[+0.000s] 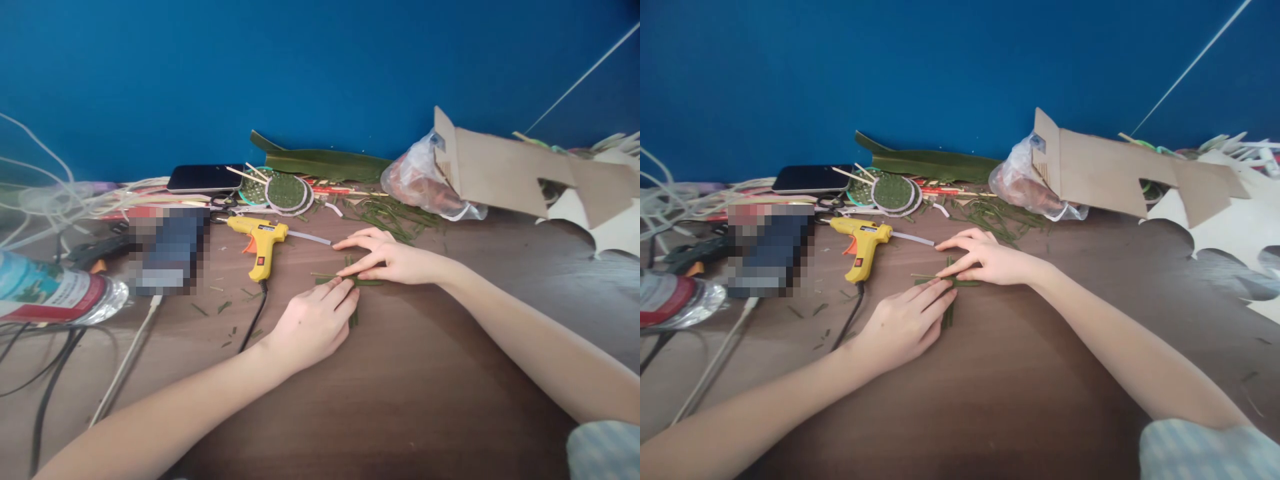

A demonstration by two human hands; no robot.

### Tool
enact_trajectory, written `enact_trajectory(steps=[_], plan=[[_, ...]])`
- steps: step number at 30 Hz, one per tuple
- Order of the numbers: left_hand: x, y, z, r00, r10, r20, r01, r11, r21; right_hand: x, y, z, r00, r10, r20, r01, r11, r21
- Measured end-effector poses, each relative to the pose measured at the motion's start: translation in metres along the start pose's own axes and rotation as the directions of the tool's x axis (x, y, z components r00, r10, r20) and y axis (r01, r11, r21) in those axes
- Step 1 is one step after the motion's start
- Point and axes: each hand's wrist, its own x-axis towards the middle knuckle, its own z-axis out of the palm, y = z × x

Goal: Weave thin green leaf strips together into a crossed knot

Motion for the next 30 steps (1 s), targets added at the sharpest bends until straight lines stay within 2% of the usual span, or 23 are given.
enact_trajectory(steps=[6, 13, 17, 21, 23, 25, 27, 29, 30], plan=[[0.000, 0.001, 0.001, 1.000, -0.021, -0.013, 0.022, 1.000, 0.014, 0.000, 0.001, 0.001, 1.000, -0.005, -0.009, 0.005, 1.000, -0.006], [-0.001, 0.000, 0.002, 0.999, -0.014, 0.037, 0.013, 1.000, 0.016, 0.000, 0.002, 0.001, 1.000, -0.005, 0.001, 0.005, 1.000, 0.004], [-0.001, 0.000, 0.002, 1.000, -0.017, 0.007, 0.017, 1.000, 0.018, 0.000, 0.001, 0.002, 1.000, -0.008, -0.020, 0.008, 1.000, 0.009], [-0.002, 0.001, 0.004, 1.000, -0.022, 0.001, 0.022, 1.000, 0.005, -0.001, 0.000, -0.001, 0.996, -0.011, -0.085, 0.018, 0.996, 0.085], [-0.003, 0.001, 0.005, 1.000, -0.020, 0.005, 0.020, 1.000, -0.001, -0.004, 0.002, -0.005, 0.981, 0.053, -0.186, -0.023, 0.987, 0.159], [-0.003, 0.001, 0.005, 1.000, -0.016, 0.007, 0.016, 1.000, -0.001, -0.007, 0.006, -0.011, 0.916, 0.191, -0.354, -0.121, 0.970, 0.211], [-0.003, 0.001, 0.005, 1.000, -0.014, 0.006, 0.014, 1.000, 0.002, -0.011, 0.012, -0.016, 0.784, 0.341, -0.519, -0.256, 0.939, 0.231], [-0.004, 0.001, 0.005, 1.000, -0.017, 0.004, 0.017, 1.000, 0.003, -0.015, 0.019, -0.020, 0.664, 0.458, -0.591, -0.394, 0.886, 0.244], [-0.004, 0.002, 0.005, 1.000, -0.018, 0.007, 0.018, 1.000, 0.000, -0.016, 0.022, -0.022, 0.636, 0.496, -0.591, -0.449, 0.861, 0.238]])
